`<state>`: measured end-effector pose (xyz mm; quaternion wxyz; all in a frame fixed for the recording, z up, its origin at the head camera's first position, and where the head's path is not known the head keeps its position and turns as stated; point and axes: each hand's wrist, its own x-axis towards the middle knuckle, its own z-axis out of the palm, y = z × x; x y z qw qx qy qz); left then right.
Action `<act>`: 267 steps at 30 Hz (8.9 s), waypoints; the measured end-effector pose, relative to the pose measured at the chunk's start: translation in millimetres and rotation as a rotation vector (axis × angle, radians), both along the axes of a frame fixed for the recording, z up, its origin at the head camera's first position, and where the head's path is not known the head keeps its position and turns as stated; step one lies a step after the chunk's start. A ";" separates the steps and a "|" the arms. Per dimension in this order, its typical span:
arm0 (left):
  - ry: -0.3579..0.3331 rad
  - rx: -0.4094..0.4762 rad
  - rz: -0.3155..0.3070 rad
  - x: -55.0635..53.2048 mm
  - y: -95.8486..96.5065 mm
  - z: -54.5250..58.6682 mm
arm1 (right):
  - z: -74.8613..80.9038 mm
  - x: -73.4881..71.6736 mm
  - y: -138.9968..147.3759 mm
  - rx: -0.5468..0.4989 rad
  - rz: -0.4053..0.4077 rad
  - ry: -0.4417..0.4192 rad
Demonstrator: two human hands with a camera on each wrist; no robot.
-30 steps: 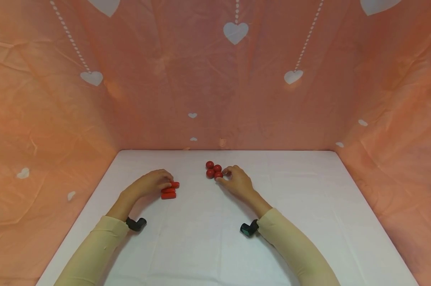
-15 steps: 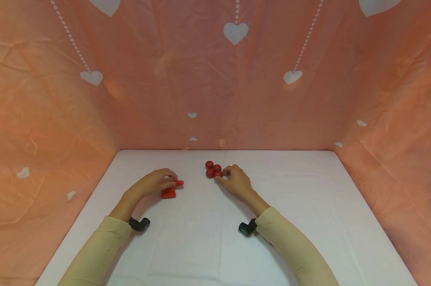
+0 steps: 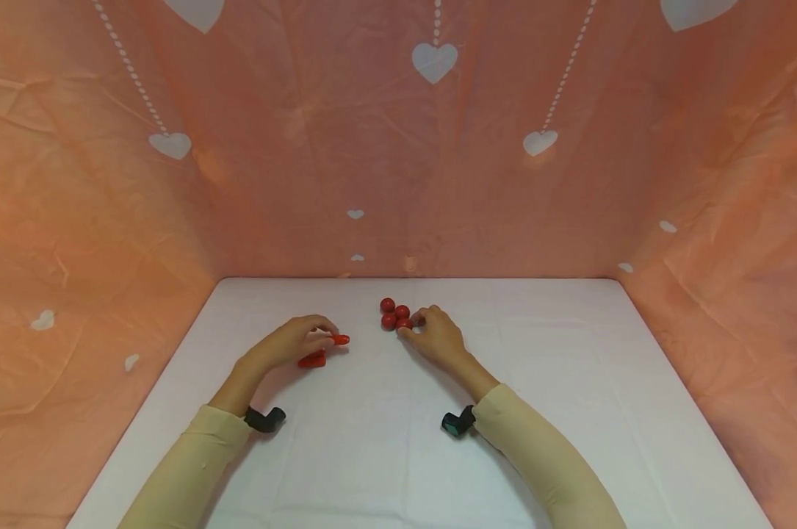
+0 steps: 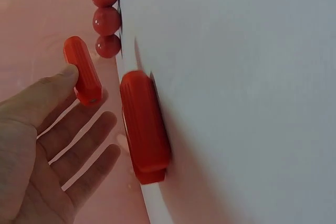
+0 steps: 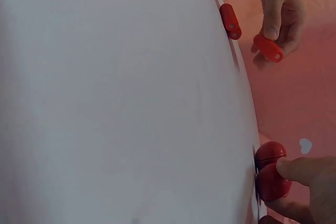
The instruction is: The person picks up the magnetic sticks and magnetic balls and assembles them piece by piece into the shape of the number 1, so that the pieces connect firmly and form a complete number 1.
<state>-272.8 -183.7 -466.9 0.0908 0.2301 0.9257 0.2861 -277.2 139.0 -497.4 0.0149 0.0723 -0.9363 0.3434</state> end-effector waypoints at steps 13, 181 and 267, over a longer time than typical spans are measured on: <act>-0.039 0.085 -0.008 9.3 16.3 -1.5 | 3.7 11.4 5.4 -0.087 0.019 -0.035; 0.122 0.012 0.215 -13.0 126.6 -13.5 | -7.9 36.1 21.3 -0.642 0.118 -0.224; -0.117 0.249 0.064 35.0 112.7 -18.4 | -5.5 31.1 28.0 -0.764 -0.067 -0.236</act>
